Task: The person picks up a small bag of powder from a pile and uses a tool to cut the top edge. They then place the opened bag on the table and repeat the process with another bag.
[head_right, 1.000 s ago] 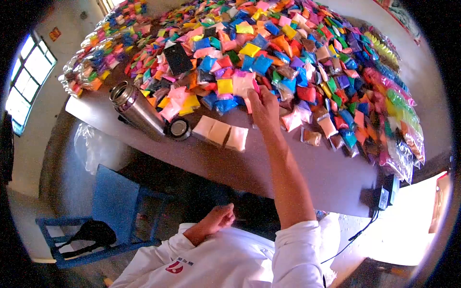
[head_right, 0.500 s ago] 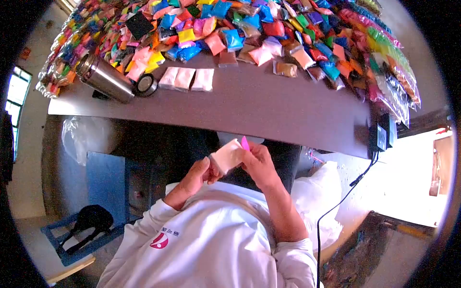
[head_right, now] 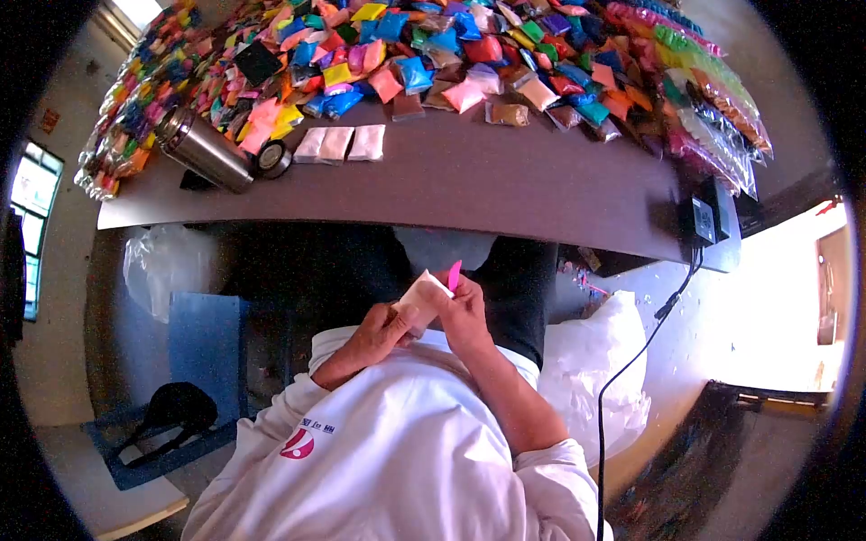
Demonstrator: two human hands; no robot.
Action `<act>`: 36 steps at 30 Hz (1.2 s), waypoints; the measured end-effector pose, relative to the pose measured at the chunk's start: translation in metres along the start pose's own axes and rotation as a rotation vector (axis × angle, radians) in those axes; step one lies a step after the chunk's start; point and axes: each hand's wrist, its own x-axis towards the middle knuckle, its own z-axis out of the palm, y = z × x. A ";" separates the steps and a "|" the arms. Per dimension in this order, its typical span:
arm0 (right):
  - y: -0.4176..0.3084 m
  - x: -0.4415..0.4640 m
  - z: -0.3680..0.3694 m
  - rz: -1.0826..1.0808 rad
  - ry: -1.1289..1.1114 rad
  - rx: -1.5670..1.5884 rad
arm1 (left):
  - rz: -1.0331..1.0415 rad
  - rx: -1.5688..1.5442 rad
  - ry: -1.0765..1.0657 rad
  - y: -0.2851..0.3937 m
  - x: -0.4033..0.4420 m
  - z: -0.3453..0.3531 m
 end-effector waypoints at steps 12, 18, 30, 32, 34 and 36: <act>-0.004 -0.013 0.001 0.211 -0.095 0.101 | -0.003 -0.029 0.072 -0.004 -0.003 -0.001; -0.015 -0.012 0.005 0.108 -0.187 0.145 | 0.011 -0.048 0.049 0.003 0.001 0.001; -0.006 -0.006 0.005 0.091 -0.140 0.083 | -0.036 -0.100 0.010 -0.004 0.004 0.003; -0.006 -0.006 0.010 0.091 -0.079 0.094 | -0.070 -0.071 0.049 0.003 0.004 0.004; -0.008 -0.007 0.012 0.089 -0.019 0.104 | -0.067 -0.077 0.031 -0.005 0.006 0.003; -0.011 -0.006 0.008 0.072 -0.148 0.088 | -0.065 -0.083 0.015 -0.007 0.006 0.004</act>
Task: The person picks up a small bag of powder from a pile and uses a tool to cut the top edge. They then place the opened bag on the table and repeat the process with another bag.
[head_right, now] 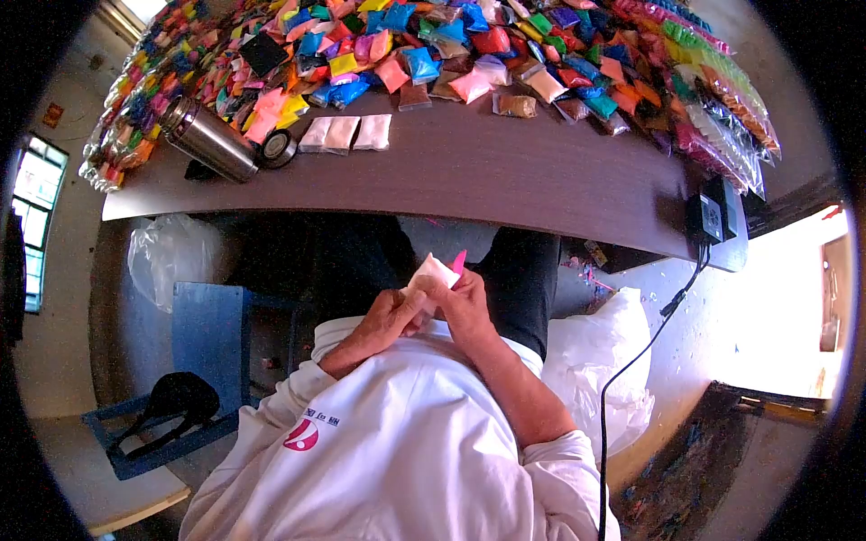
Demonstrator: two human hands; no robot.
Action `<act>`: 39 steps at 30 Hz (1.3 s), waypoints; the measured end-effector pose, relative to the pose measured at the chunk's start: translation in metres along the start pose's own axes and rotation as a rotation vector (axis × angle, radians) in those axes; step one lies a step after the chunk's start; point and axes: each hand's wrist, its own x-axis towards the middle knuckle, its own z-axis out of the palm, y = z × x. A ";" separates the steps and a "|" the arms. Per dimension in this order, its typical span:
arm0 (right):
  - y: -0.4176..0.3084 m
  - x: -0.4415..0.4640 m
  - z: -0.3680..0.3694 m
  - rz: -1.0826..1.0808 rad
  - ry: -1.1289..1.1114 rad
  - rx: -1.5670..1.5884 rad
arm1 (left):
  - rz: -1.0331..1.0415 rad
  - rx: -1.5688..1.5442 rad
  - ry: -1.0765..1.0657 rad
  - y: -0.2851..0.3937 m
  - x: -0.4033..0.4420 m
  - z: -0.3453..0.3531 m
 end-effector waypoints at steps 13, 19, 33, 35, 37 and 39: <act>-0.003 -0.003 -0.009 0.026 0.182 0.057 | -0.021 -0.031 -0.002 -0.004 0.000 -0.001; -0.002 -0.003 -0.010 0.150 0.101 0.323 | -0.036 -0.133 -0.049 0.006 -0.004 -0.001; -0.010 -0.002 0.000 0.129 -0.088 0.217 | -0.076 -0.471 -0.317 -0.001 0.001 -0.003; -0.014 -0.002 0.004 0.109 -0.073 0.174 | -0.118 -0.417 -0.270 -0.003 0.001 -0.001; -0.014 -0.001 0.005 0.037 -0.061 0.067 | -0.143 -0.474 -0.250 -0.005 0.003 0.000; -0.014 -0.002 0.001 0.006 -0.047 -0.002 | -0.168 -0.530 -0.229 -0.009 0.005 -0.001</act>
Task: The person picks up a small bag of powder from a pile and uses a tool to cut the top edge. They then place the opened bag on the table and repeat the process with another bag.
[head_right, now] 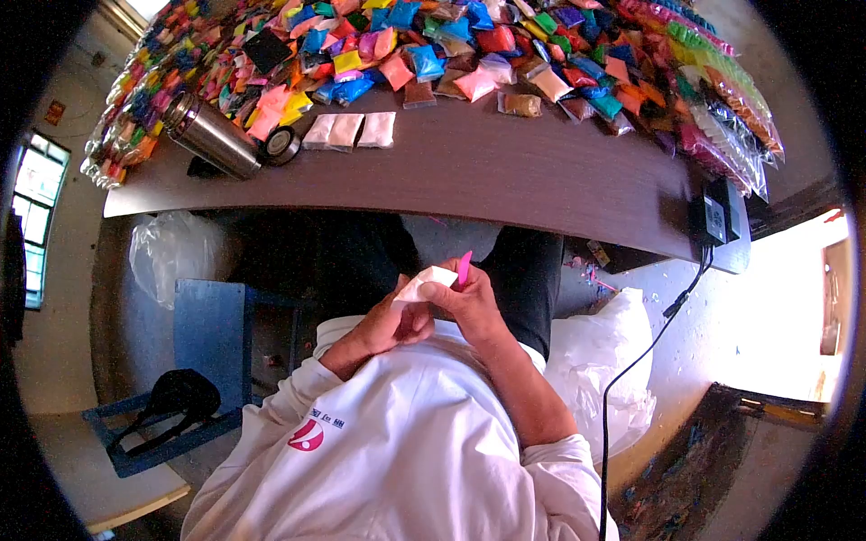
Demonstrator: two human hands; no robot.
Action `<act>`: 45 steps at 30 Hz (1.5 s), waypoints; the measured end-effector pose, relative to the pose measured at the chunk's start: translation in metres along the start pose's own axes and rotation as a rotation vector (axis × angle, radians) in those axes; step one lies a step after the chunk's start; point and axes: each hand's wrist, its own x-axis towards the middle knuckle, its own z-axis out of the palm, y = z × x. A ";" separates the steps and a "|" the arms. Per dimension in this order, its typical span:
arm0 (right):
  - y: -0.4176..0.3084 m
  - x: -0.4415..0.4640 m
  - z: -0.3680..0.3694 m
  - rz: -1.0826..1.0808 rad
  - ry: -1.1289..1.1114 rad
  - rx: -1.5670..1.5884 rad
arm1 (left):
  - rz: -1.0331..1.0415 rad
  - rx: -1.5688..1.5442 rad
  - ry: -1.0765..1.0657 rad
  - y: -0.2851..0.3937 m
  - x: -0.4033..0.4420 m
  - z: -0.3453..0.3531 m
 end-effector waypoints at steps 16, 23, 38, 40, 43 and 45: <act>0.009 -0.002 -0.020 0.029 0.093 -0.112 | 0.140 0.429 0.132 0.010 -0.008 0.010; 0.009 -0.009 -0.009 0.004 0.001 -0.290 | 0.175 0.477 0.198 0.011 -0.009 0.011; 0.015 0.005 -0.006 -0.078 0.091 -0.143 | 0.149 0.497 0.164 0.008 -0.007 0.005; 0.027 0.003 -0.013 0.058 0.192 -0.044 | 0.148 0.495 0.208 0.007 -0.009 0.007; 0.029 -0.002 -0.012 0.042 0.089 -0.145 | 0.163 0.546 0.233 0.013 -0.011 0.009; 0.015 0.007 -0.016 -0.089 0.066 -0.429 | 0.155 0.479 0.239 0.012 -0.009 0.008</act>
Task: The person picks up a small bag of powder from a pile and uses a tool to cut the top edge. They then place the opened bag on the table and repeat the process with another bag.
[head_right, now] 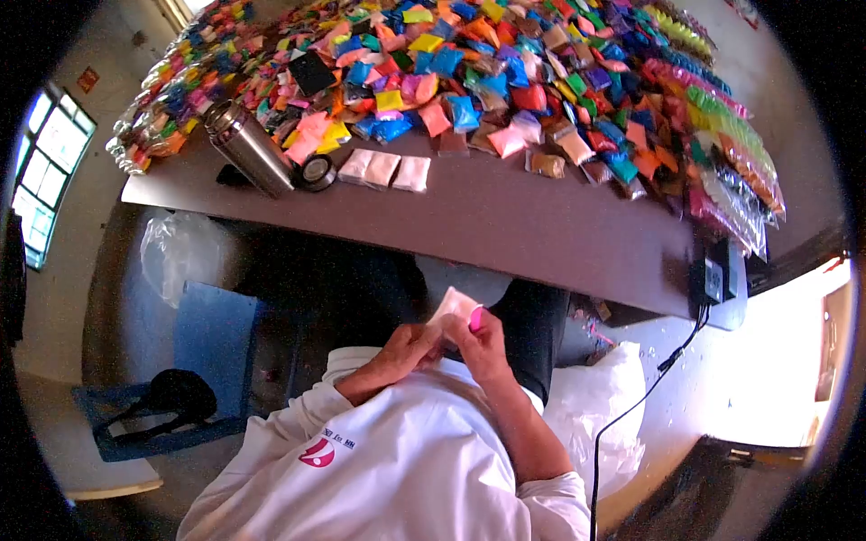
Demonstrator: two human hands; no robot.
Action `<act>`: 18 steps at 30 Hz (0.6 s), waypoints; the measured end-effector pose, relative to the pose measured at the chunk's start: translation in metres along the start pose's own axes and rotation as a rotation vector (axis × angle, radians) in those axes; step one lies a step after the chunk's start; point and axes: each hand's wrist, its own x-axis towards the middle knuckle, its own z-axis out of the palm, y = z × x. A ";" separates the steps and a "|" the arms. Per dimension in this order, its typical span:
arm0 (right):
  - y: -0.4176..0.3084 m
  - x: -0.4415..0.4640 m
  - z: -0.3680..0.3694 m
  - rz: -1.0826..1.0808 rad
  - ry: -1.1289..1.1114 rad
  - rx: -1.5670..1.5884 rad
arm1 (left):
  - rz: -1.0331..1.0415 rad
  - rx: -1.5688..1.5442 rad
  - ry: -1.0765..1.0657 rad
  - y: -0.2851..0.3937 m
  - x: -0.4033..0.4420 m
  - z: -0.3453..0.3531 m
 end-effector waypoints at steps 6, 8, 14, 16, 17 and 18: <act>-0.073 0.091 -0.001 -0.277 0.231 -0.566 | -0.014 -0.046 -0.005 -0.005 0.004 0.000; -0.088 0.129 -0.004 -0.278 0.261 -0.771 | -0.053 -0.071 0.029 -0.010 0.007 -0.004; -0.095 0.197 0.005 -0.164 0.221 -0.986 | -0.131 -0.180 0.128 -0.030 0.011 -0.021; -0.093 0.203 0.010 -0.178 0.309 -1.081 | 0.133 -0.109 0.112 -0.032 0.013 -0.027; -0.093 0.204 0.012 -0.179 0.310 -1.083 | 0.134 -0.110 0.110 -0.033 0.014 -0.028; -0.096 0.201 0.015 -0.157 0.349 -1.134 | 0.020 -0.203 0.104 -0.030 0.014 -0.028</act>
